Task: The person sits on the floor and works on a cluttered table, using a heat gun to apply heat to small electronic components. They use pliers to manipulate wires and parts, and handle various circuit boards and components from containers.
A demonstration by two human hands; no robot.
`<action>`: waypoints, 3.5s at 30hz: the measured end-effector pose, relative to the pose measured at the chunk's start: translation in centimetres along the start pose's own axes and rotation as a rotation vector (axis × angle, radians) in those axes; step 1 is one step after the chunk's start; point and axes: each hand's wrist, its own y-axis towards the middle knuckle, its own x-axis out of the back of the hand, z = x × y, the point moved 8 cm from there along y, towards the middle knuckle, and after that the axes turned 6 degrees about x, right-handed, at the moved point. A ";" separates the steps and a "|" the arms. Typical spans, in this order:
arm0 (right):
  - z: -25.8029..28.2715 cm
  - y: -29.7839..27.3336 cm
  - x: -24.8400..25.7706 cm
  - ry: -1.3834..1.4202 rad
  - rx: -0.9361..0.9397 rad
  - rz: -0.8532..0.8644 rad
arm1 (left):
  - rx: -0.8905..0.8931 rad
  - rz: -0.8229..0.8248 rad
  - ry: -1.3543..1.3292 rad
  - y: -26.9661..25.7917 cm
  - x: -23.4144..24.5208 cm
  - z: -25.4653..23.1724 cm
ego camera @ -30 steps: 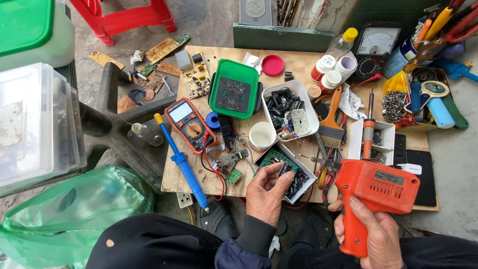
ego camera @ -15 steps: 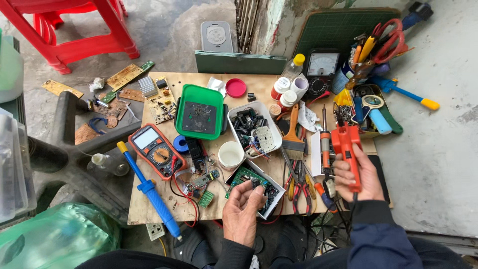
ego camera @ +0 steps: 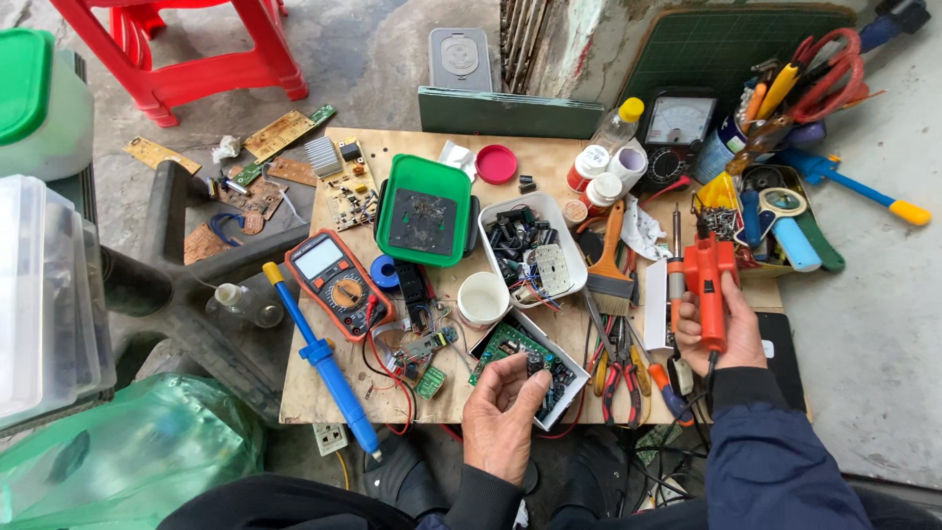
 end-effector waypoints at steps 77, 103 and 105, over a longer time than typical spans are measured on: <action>-14.9 -13.0 -16.8 -0.700 0.188 -0.190 | 0.200 -0.314 -0.343 4.0 6.2 9.9; -11.9 -16.0 -19.2 -0.506 0.277 -0.034 | 0.146 -0.262 -0.263 1.2 4.4 5.8; -12.2 -15.7 -18.8 -0.438 0.294 -0.023 | 0.194 -0.271 -0.214 1.2 4.4 6.1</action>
